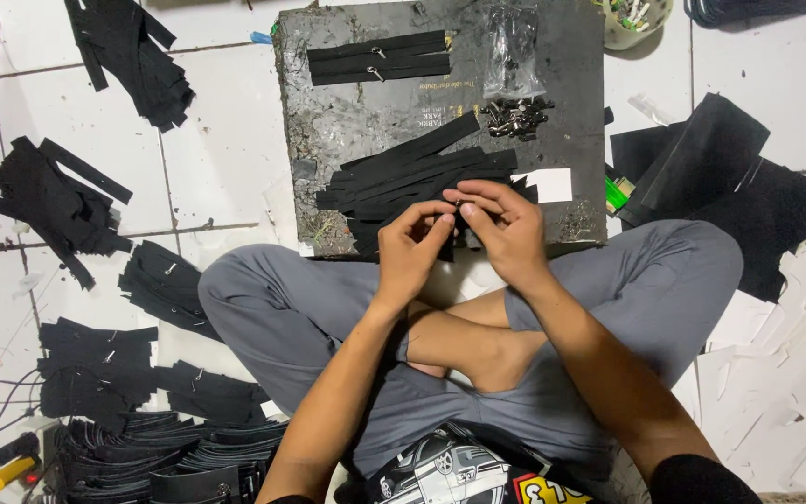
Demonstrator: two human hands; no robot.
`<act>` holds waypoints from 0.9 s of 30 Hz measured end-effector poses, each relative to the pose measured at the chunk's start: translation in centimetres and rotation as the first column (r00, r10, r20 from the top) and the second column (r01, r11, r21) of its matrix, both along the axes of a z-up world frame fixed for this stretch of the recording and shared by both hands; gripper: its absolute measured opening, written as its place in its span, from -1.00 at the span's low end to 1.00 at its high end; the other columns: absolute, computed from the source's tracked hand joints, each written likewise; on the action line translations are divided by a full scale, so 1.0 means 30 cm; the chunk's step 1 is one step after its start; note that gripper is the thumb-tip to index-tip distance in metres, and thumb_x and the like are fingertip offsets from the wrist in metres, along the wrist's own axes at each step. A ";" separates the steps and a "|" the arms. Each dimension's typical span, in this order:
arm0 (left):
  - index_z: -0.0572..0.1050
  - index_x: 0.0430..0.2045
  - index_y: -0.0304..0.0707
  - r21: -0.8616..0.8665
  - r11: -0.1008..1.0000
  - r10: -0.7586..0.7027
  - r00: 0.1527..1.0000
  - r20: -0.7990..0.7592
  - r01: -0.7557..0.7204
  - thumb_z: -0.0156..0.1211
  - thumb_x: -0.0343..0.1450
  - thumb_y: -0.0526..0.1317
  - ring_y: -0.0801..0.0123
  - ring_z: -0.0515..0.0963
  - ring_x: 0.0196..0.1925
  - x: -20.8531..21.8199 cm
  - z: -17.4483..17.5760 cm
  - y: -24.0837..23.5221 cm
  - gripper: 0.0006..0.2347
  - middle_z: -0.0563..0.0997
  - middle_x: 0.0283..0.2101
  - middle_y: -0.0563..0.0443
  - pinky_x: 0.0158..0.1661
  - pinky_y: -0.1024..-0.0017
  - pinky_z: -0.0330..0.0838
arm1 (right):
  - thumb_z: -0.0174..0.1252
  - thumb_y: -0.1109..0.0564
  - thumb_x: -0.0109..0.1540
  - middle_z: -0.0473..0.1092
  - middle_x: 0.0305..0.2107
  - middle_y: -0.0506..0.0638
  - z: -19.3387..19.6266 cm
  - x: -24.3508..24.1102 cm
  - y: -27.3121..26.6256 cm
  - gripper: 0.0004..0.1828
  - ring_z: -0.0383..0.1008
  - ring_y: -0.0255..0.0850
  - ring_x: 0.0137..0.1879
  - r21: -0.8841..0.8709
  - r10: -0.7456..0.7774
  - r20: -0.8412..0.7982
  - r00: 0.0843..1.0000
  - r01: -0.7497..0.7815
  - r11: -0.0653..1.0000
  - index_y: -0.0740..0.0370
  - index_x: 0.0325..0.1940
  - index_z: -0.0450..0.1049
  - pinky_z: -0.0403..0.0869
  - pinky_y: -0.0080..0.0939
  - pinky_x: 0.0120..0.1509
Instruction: Attaching metal studs to black leather or fabric strips by hand
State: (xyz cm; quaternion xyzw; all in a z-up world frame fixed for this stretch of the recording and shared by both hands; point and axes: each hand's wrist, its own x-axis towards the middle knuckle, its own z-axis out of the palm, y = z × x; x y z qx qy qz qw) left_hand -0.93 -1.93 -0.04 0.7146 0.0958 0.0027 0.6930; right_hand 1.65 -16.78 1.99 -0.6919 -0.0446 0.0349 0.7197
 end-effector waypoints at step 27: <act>0.67 -0.18 -0.14 0.195 0.981 -0.036 0.977 0.208 -0.006 0.30 0.47 -0.29 0.13 0.72 -0.10 -0.009 0.036 0.018 -0.89 0.75 -0.23 -0.03 -0.09 0.23 0.59 | 0.25 0.23 0.33 0.54 -0.36 0.10 0.031 0.021 -0.046 -0.92 0.54 -0.10 -0.22 -0.277 0.092 0.228 0.969 -0.026 0.961 0.27 -0.15 0.62 0.47 -0.08 -0.09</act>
